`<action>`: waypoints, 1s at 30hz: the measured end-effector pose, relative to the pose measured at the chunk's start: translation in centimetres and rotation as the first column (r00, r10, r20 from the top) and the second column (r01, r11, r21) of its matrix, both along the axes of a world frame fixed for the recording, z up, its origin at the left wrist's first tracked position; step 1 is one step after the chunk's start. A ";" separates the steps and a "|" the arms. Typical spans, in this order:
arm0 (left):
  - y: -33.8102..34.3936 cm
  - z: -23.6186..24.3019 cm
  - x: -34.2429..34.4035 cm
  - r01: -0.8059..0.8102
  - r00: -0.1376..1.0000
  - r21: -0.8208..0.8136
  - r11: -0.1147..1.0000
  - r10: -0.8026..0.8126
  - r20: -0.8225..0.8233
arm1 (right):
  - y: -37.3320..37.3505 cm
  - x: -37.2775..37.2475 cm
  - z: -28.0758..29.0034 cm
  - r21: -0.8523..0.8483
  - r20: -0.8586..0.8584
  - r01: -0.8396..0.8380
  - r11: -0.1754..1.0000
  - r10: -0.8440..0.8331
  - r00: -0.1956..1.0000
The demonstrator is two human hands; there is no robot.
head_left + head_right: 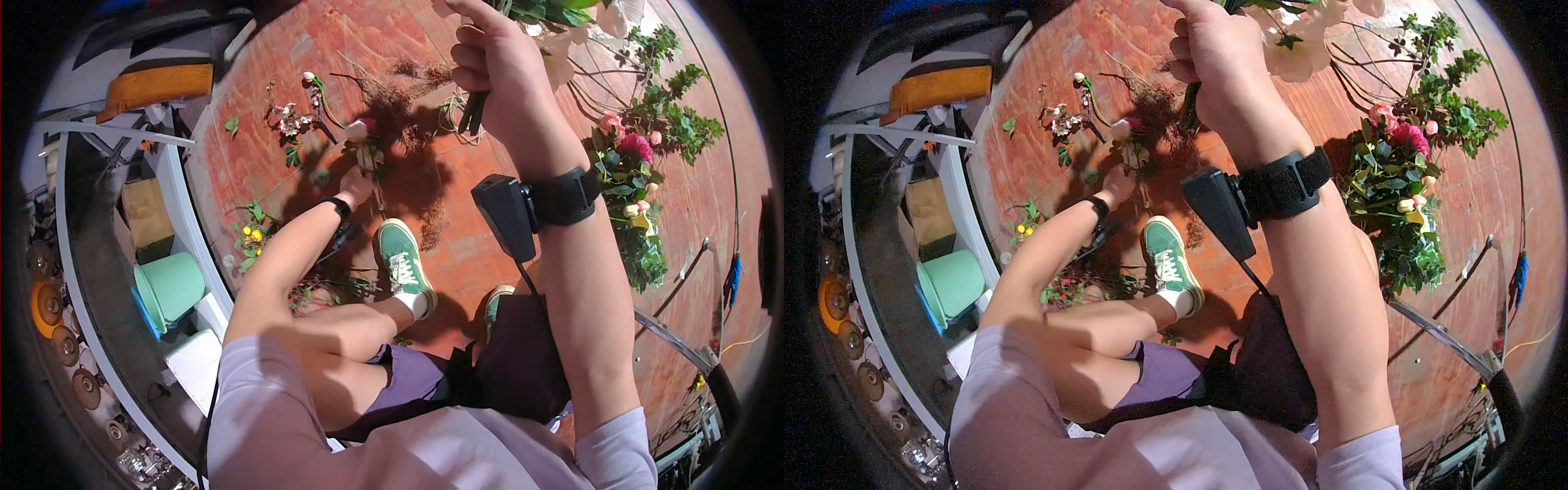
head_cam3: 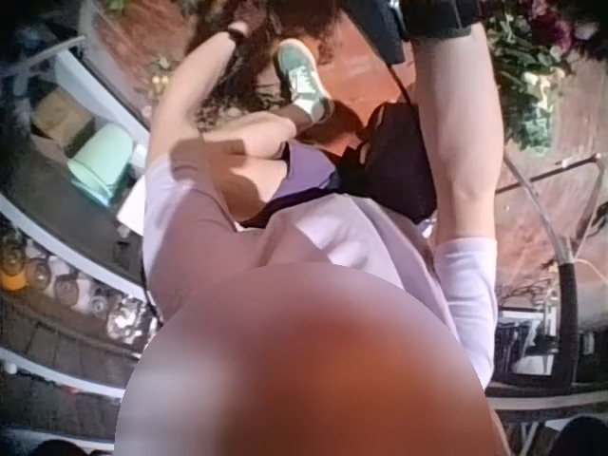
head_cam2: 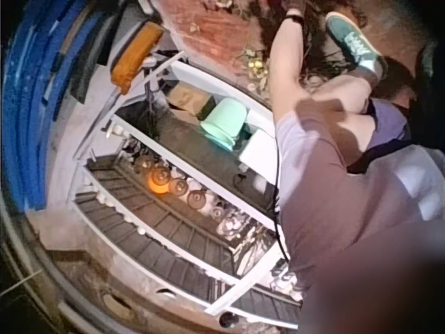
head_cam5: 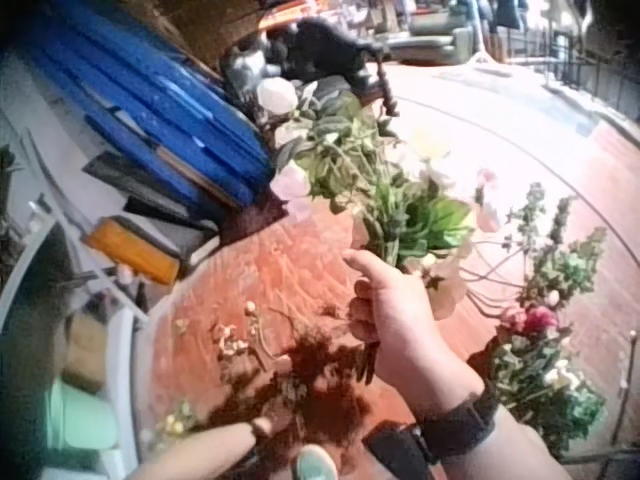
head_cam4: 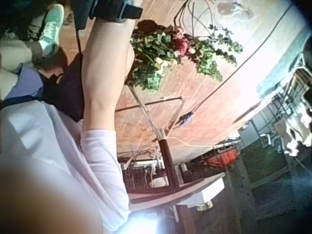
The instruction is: The recorder picks up several flowers from the floor, assembles them into a bouquet, and ties them together with twine on a table.
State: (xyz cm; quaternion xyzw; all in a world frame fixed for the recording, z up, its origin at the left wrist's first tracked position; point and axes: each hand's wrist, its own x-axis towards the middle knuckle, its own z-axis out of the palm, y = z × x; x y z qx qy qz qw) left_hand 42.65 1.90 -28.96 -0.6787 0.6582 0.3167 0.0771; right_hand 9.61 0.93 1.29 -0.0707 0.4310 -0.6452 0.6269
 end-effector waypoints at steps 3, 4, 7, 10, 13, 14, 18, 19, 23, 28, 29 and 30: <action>-0.5 0.7 0.7 -0.111 0.994 0.061 0.992 0.112 -0.011 | 0.1 0.3 1.3 -0.005 0.051 -0.016 1.000 0.016 0.999; -0.6 0.7 1.1 -0.046 0.997 0.015 0.999 0.044 0.068 | 0.1 0.4 1.5 -0.009 0.059 -0.018 1.000 0.019 0.998; -1.2 0.3 2.6 0.042 0.988 -0.034 0.999 -0.037 0.147 | -0.1 0.4 2.1 -0.028 0.077 -0.045 0.999 0.047 0.996; -2.0 0.3 3.5 0.041 0.993 -0.014 0.999 -0.040 0.113 | -0.3 0.3 2.0 -0.026 0.070 -0.047 0.999 0.049 0.996; -1.6 1.3 2.1 0.012 0.999 -0.027 1.000 -0.011 0.035 | -0.3 0.4 1.3 -0.066 0.079 -0.009 0.998 0.014 0.997; -1.6 2.2 1.2 -0.011 1.000 -0.088 0.996 0.010 -0.006 | -0.2 0.0 1.0 -0.055 0.073 -0.001 0.998 0.005 0.997; -3.7 7.0 7.7 -0.180 0.983 0.015 0.984 0.180 -0.027 | -1.2 1.4 2.4 -0.104 0.129 -0.052 0.993 0.065 0.990; -2.1 8.0 0.7 -0.220 0.956 0.075 0.973 0.230 -0.180 | -0.5 -0.8 0.2 -0.044 0.073 -0.025 0.999 0.028 0.997; -3.1 12.0 1.1 -0.514 0.680 0.113 0.850 0.484 -0.550 | -1.1 0.3 1.0 -0.031 0.085 -0.048 0.998 0.051 0.995; -2.9 12.3 -8.0 -0.614 0.360 0.468 0.636 0.753 -0.551 | -0.7 -0.5 0.9 -0.033 0.063 -0.011 0.999 0.013 0.998; -2.7 12.2 -7.8 -0.572 0.305 0.561 0.598 0.791 -0.531 | -1.0 0.0 0.4 -0.038 0.074 -0.023 0.999 0.026 0.997; -3.0 13.0 -5.7 -0.584 0.302 0.554 0.594 0.792 -0.530 | -1.4 0.3 -0.5 -0.095 0.096 -0.034 0.995 0.043 0.994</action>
